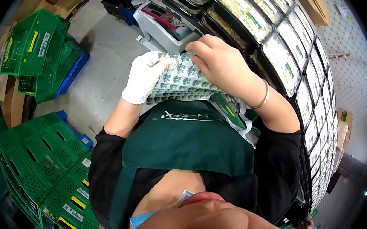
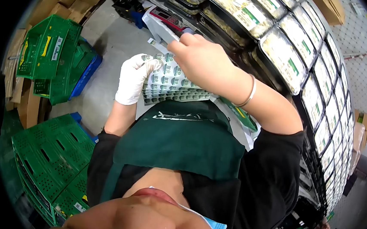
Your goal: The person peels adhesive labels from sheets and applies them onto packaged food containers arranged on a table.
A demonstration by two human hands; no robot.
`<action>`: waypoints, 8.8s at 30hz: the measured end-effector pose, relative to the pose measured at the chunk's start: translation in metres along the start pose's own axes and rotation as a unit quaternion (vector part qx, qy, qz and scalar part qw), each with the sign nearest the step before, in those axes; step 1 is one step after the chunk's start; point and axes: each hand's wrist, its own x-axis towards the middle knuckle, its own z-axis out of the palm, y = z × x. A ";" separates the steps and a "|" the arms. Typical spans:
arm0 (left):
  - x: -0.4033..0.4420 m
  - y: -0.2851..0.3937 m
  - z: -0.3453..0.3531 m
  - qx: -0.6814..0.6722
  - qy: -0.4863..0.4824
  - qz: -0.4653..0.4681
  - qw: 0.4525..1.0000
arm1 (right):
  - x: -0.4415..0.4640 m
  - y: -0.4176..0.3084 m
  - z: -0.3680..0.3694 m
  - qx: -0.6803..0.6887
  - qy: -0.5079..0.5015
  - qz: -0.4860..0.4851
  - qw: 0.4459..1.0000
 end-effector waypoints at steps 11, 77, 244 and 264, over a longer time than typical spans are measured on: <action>0.011 -0.029 0.016 -0.030 -0.050 -0.083 0.995 | -0.079 0.024 -0.009 -0.027 0.228 0.034 0.973; 0.000 0.003 0.157 0.316 -0.071 0.098 0.941 | -0.123 0.134 -0.102 0.263 0.003 0.035 0.964; -0.161 -0.064 0.299 0.033 -0.099 -0.067 0.992 | -0.369 0.010 -0.063 -0.060 0.151 -0.045 0.986; -0.120 -0.138 0.402 -0.095 0.015 -0.083 0.992 | -0.505 0.416 -0.177 -0.196 0.397 0.309 0.842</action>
